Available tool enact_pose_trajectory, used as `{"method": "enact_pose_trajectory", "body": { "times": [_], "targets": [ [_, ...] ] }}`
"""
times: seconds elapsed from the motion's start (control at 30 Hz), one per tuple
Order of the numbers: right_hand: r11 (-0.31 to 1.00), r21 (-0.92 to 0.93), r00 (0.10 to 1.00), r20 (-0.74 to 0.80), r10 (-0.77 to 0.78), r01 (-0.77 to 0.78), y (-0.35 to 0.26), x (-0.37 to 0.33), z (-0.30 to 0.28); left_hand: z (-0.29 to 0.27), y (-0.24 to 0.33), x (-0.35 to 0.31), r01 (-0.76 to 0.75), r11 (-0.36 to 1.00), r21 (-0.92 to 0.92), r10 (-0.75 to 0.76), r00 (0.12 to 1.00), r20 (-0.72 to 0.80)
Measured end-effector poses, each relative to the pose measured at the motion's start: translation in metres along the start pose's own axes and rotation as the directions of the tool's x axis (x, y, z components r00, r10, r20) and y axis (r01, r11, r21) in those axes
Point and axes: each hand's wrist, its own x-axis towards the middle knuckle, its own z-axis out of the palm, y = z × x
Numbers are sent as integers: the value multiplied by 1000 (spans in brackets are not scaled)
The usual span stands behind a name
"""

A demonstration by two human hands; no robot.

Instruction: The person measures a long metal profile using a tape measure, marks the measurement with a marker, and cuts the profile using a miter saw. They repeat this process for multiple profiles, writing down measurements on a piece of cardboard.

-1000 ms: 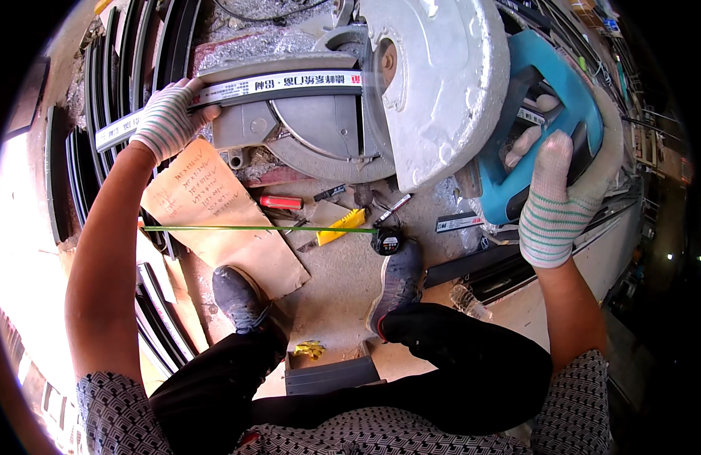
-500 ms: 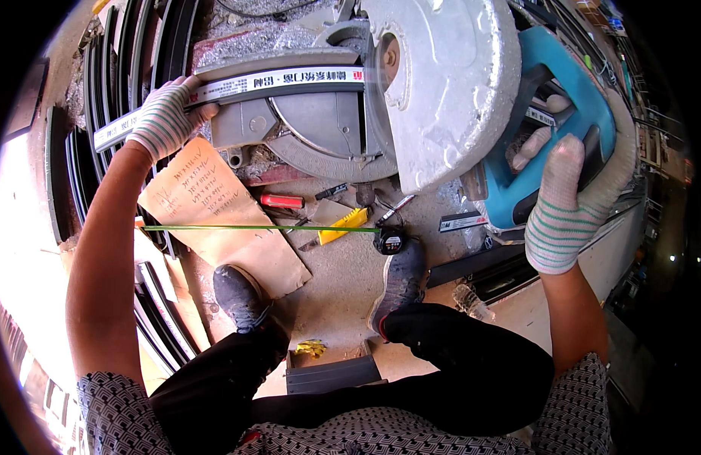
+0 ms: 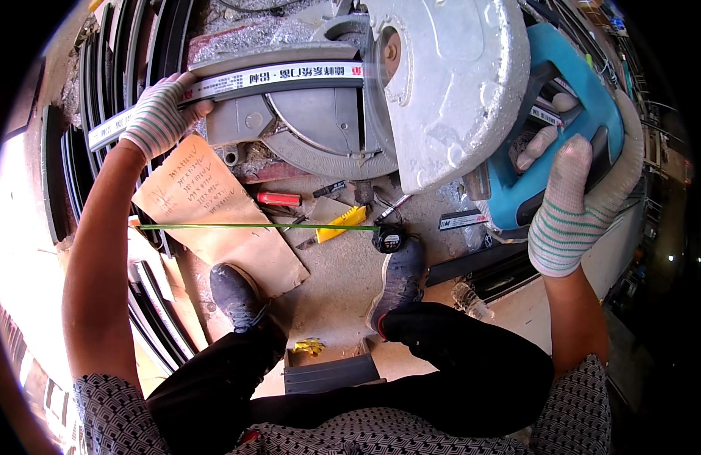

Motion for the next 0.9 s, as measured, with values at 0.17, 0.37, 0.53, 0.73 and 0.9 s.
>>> {"method": "enact_pose_trajectory", "body": {
  "times": [0.17, 0.37, 0.53, 0.73, 0.9],
  "targets": [
    [998, 8, 998, -44, -54, 54, 8, 1, -2, 0, 0, 1, 11, 1000, -11, -11, 1000, 4],
    [983, -182, 1000, -23, 12, -16, -1, 1, -6, 0, -1, 0, 21, 1000, -11, -21, 1000, 2],
    [978, -208, 1000, -29, -12, 6, -4, 0, -1, 1, -3, 1, 10, 1000, 0, -10, 1000, 6],
    [995, -89, 999, -21, 38, -40, -4, 0, 1, -1, 1, 0, 5, 1000, 27, -5, 1000, 2],
    [991, -130, 1000, -21, 23, -26, -3, -2, -1, -2, 2, 0, 17, 1000, 15, -17, 1000, 15]
  ]
}}
